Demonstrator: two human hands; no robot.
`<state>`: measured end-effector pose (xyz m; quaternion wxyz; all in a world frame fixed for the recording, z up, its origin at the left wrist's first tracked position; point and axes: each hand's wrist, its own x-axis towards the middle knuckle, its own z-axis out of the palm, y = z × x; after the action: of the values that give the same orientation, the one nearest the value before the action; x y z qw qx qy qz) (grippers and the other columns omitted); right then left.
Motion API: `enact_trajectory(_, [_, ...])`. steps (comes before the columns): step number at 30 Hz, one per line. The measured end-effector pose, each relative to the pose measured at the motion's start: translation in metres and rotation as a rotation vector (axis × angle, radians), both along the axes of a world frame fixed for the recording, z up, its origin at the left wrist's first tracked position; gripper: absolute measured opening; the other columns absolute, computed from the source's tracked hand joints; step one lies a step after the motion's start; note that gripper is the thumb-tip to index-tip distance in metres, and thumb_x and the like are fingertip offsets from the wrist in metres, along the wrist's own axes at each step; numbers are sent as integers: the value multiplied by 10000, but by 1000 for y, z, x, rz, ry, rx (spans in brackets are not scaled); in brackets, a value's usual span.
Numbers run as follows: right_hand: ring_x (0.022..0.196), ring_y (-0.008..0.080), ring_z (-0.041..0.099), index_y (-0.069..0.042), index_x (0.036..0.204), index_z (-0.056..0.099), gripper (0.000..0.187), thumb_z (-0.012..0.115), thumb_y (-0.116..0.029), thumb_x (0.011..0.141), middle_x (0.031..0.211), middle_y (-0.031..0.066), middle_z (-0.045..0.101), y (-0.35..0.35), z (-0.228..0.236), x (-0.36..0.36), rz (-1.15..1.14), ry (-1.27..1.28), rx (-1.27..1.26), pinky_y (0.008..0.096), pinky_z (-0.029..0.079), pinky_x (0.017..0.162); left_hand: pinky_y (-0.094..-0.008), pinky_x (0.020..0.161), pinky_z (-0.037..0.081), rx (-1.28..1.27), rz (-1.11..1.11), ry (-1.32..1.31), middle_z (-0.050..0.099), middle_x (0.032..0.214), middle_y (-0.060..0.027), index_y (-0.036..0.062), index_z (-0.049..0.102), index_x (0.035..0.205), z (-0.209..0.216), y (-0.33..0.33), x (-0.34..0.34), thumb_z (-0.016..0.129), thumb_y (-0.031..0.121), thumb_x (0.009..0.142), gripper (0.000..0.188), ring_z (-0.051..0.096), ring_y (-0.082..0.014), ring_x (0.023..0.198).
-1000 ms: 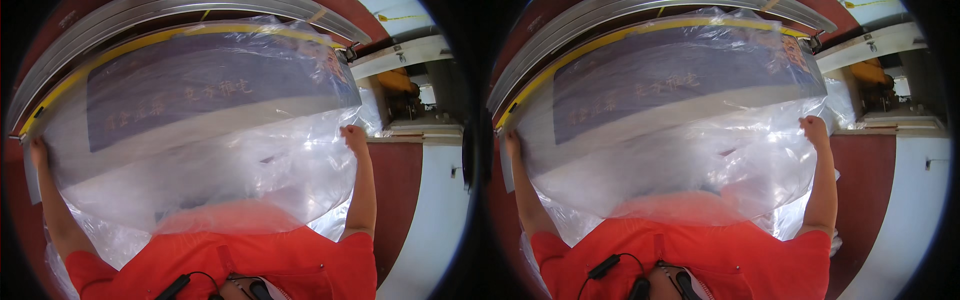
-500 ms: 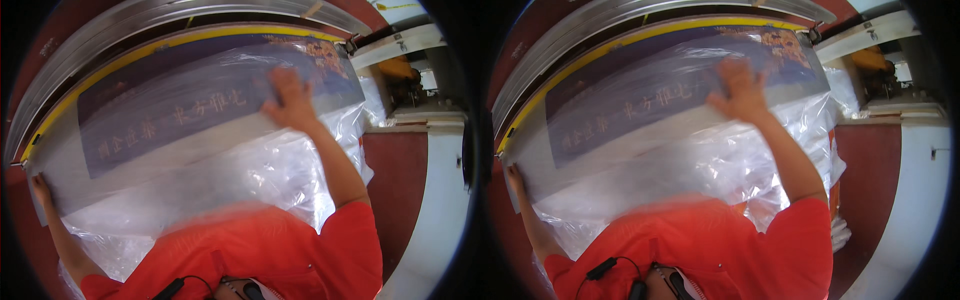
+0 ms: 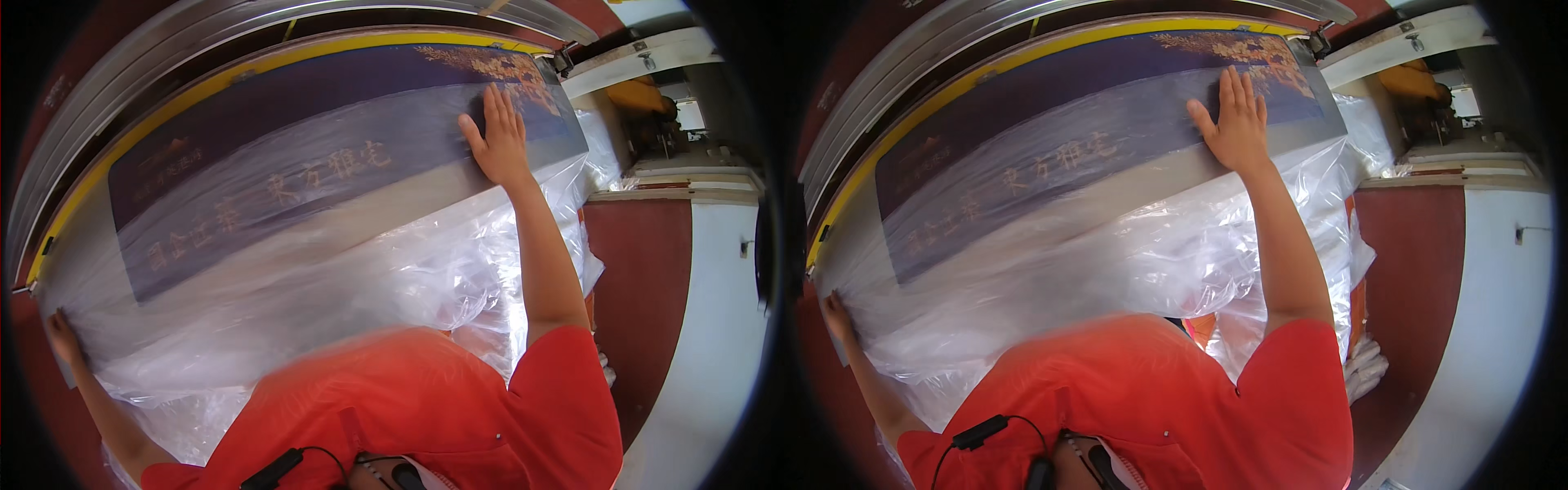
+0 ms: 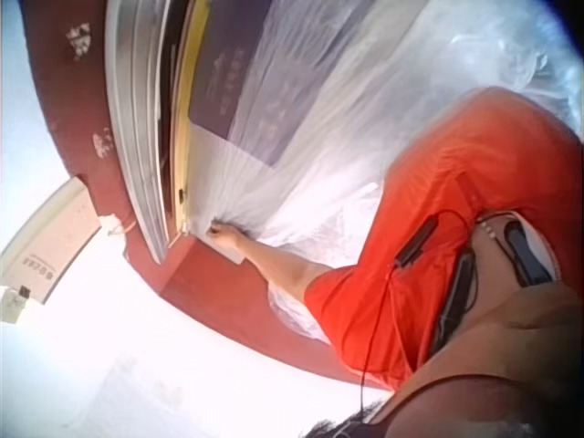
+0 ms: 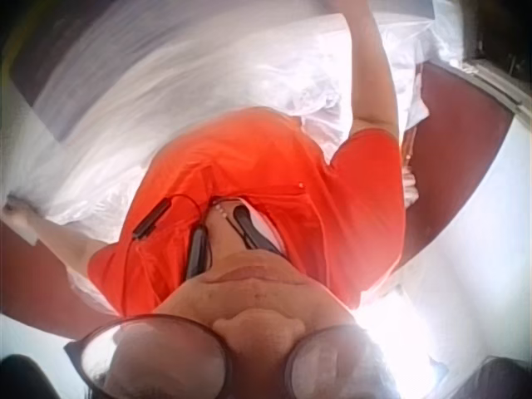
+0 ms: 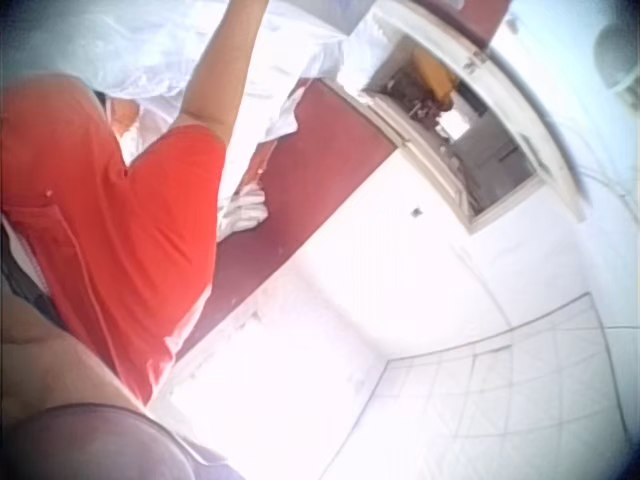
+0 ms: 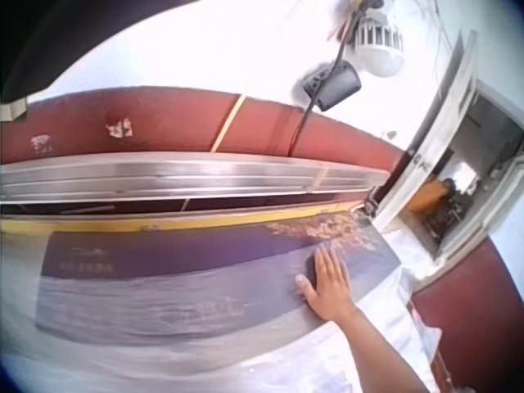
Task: The person wraps a large rectangular object, which appears to be a framed picture or artwork, with a clear plastic sheet. They repeatedly smooth the plastic over the surface, fold the edges, and adjust the covering to ensure it is secure and taut.
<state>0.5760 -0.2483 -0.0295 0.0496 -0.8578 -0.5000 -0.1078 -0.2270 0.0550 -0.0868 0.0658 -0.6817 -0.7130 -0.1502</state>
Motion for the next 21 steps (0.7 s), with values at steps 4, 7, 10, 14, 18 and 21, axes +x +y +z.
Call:
enact_trajectory(4, [1213, 262, 228, -49, 1163, 409, 561, 407, -467, 789, 1258, 127, 338, 3, -8, 12, -31, 10, 100, 456, 171, 960, -333, 740, 386, -26, 25, 3, 554, 908, -136, 35, 514, 953, 2, -8, -14, 423, 353, 833, 352, 524, -263, 844])
enact_trajectory(7, [1073, 264, 408, -91, 984, 557, 369, 509, -380, 760, 1036, 106, 529, 15, -1, 38, 42, -215, 158, 413, 288, 894, -305, 795, 367, -98, 26, -131, 548, 969, -126, 33, 505, 1034, 9, -11, -33, 427, 320, 836, 357, 514, -224, 894])
enact_trajectory(10, [860, 251, 503, -108, 809, 607, 210, 576, -297, 723, 773, 62, 579, 21, -3, 78, -41, 188, 364, 365, 357, 799, -274, 845, 341, -199, 0, -416, 529, 1040, -104, 20, 481, 1096, 36, -8, -59, 435, 280, 837, 370, 492, -181, 943])
enact_trajectory(14, [757, 239, 503, -112, 787, 581, 153, 578, -250, 722, 704, 61, 564, 23, -5, 71, -4, 128, 338, 348, 375, 734, -272, 832, 364, -313, -31, -937, 500, 1069, -81, -15, 474, 1091, 68, -26, -56, 452, 233, 834, 359, 486, -172, 938])
enact_trajectory(18, [596, 141, 484, -63, 776, 535, 180, 535, -243, 778, 646, 44, 517, 29, 8, 68, 180, -53, 437, 273, 392, 547, -294, 783, 400, -100, 68, -1052, 520, 1027, -100, -29, 492, 1049, 80, -14, -71, 453, 235, 834, 343, 507, -193, 895])
enact_trajectory(21, [568, 110, 476, -41, 760, 498, 199, 503, -237, 799, 617, 42, 507, 30, 25, 72, 74, 803, 579, 243, 382, 513, -303, 770, 408, 122, 12, -599, 541, 984, -136, -43, 508, 1008, 73, 15, -43, 448, 249, 834, 345, 519, -216, 870])
